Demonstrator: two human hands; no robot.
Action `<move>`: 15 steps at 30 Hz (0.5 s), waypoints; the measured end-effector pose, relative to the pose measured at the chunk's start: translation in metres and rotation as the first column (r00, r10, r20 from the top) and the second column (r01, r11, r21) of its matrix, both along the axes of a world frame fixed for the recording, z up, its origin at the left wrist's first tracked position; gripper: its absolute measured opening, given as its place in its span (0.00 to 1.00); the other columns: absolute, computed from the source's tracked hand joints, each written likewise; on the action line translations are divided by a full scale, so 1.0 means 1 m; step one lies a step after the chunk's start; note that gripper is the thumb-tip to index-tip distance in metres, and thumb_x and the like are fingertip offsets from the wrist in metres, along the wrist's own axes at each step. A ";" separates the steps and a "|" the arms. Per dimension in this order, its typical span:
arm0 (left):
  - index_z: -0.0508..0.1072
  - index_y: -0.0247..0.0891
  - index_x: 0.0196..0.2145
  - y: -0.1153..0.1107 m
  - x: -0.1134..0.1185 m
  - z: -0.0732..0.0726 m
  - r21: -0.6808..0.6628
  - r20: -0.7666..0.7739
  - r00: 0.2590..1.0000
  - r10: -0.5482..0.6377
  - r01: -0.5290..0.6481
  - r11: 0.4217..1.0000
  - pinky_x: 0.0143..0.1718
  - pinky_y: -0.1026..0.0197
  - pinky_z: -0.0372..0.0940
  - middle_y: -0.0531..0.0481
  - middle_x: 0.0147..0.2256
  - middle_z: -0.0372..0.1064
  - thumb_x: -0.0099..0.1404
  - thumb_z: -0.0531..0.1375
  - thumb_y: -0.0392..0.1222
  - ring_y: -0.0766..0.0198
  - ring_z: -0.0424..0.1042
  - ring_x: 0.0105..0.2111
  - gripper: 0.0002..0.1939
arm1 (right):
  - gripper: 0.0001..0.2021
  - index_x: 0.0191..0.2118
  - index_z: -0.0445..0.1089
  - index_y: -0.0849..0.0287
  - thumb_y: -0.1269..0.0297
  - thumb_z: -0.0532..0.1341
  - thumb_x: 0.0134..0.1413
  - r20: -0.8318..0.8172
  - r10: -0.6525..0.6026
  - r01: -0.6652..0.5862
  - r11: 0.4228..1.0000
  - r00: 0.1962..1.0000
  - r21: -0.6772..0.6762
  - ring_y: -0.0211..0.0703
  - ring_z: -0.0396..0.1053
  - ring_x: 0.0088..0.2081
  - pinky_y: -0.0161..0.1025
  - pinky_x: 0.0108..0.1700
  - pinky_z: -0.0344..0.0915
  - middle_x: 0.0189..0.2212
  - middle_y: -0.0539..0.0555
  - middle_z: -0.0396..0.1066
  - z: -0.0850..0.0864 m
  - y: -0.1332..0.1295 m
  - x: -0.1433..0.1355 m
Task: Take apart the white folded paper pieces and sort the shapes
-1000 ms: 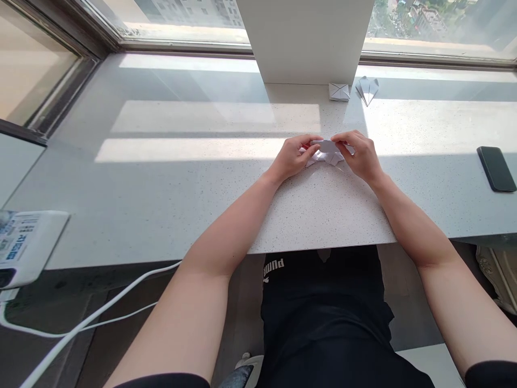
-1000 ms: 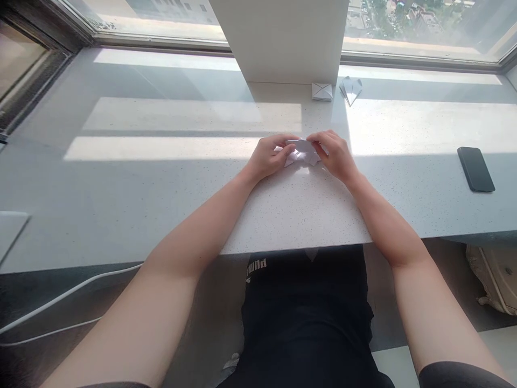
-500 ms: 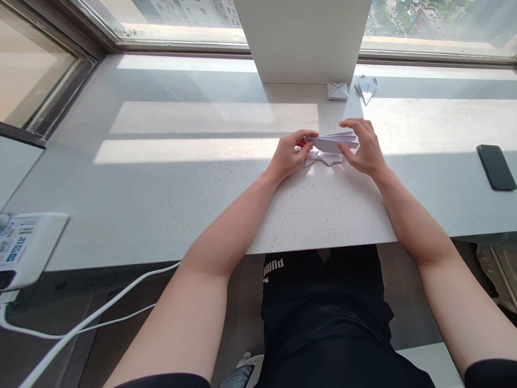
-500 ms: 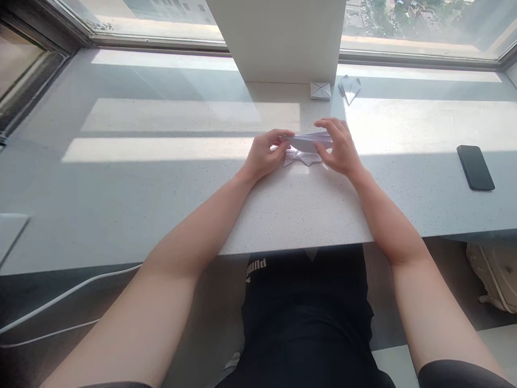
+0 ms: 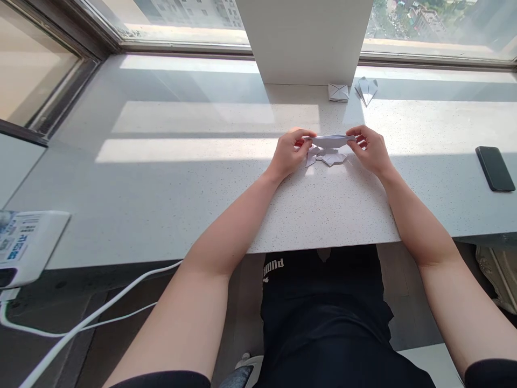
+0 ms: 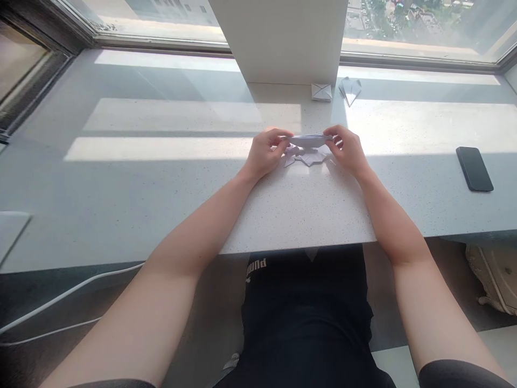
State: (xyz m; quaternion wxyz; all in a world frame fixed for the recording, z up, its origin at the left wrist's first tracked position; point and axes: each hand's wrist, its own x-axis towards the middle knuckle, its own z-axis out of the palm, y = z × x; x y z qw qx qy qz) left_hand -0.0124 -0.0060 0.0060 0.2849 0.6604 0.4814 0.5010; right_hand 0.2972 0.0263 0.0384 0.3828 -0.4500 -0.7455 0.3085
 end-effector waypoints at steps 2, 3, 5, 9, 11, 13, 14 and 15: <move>0.89 0.47 0.51 0.002 -0.002 -0.004 0.030 -0.047 0.999 0.008 -0.006 1.000 0.54 0.52 0.88 0.45 0.53 0.89 0.84 0.72 0.37 0.56 0.90 0.47 0.05 | 0.13 0.55 0.86 0.46 0.48 0.77 0.73 0.031 -0.016 0.016 1.000 0.999 0.019 0.61 0.85 0.55 0.62 0.59 0.88 0.54 0.58 0.88 -0.003 0.002 0.001; 0.89 0.47 0.51 0.002 -0.003 -0.005 0.045 -0.064 0.998 0.009 -0.006 0.999 0.55 0.52 0.88 0.45 0.53 0.90 0.85 0.71 0.36 0.55 0.90 0.48 0.06 | 0.12 0.55 0.86 0.46 0.49 0.77 0.74 0.042 -0.025 0.024 0.999 0.999 0.028 0.60 0.86 0.54 0.62 0.58 0.88 0.54 0.58 0.88 -0.005 0.003 0.001; 0.89 0.47 0.52 0.003 -0.003 -0.008 0.067 -0.084 0.996 0.016 -0.011 0.998 0.57 0.51 0.88 0.45 0.54 0.90 0.85 0.71 0.35 0.54 0.90 0.52 0.08 | 0.11 0.54 0.85 0.47 0.50 0.77 0.75 0.050 -0.036 0.034 0.999 0.998 0.040 0.59 0.86 0.52 0.61 0.58 0.88 0.53 0.58 0.88 -0.007 0.004 0.002; 0.90 0.48 0.53 0.004 -0.003 -0.008 0.063 -0.092 0.995 0.037 -0.031 0.998 0.58 0.51 0.89 0.45 0.54 0.91 0.87 0.71 0.38 0.53 0.90 0.54 0.06 | 0.12 0.54 0.85 0.46 0.50 0.77 0.74 0.027 -0.043 0.041 0.998 0.999 0.040 0.59 0.86 0.53 0.61 0.59 0.89 0.52 0.57 0.89 -0.009 0.004 0.001; 0.90 0.48 0.52 0.004 -0.003 -0.007 0.059 -0.084 0.996 0.039 -0.034 0.998 0.57 0.51 0.89 0.45 0.53 0.91 0.87 0.71 0.40 0.53 0.90 0.53 0.05 | 0.11 0.54 0.85 0.46 0.50 0.77 0.73 0.007 -0.051 0.051 0.998 0.999 0.035 0.59 0.86 0.54 0.61 0.59 0.89 0.52 0.57 0.89 -0.010 0.005 0.000; 0.90 0.47 0.50 0.004 -0.002 -0.007 0.057 -0.072 0.997 0.041 -0.036 0.998 0.56 0.51 0.89 0.45 0.52 0.91 0.87 0.71 0.41 0.54 0.90 0.52 0.04 | 0.10 0.53 0.86 0.46 0.51 0.76 0.74 -0.014 -0.055 0.056 0.998 0.998 0.032 0.59 0.87 0.54 0.61 0.59 0.89 0.52 0.57 0.89 -0.011 0.006 0.000; 0.90 0.47 0.50 0.004 -0.002 -0.006 0.057 -0.067 0.997 0.042 -0.038 0.998 0.56 0.51 0.89 0.44 0.51 0.91 0.86 0.71 0.41 0.54 0.90 0.52 0.04 | 0.09 0.53 0.86 0.47 0.52 0.76 0.74 -0.023 -0.055 0.056 0.998 0.998 0.033 0.59 0.87 0.54 0.61 0.59 0.89 0.52 0.57 0.88 -0.012 0.006 0.000; 0.90 0.47 0.49 0.004 -0.002 -0.007 0.060 -0.064 0.997 0.043 -0.040 0.997 0.56 0.51 0.89 0.44 0.51 0.91 0.86 0.71 0.40 0.54 0.90 0.52 0.05 | 0.09 0.53 0.86 0.47 0.53 0.75 0.74 -0.031 -0.056 0.057 0.998 0.998 0.036 0.59 0.87 0.54 0.62 0.59 0.89 0.51 0.57 0.88 -0.013 0.007 0.000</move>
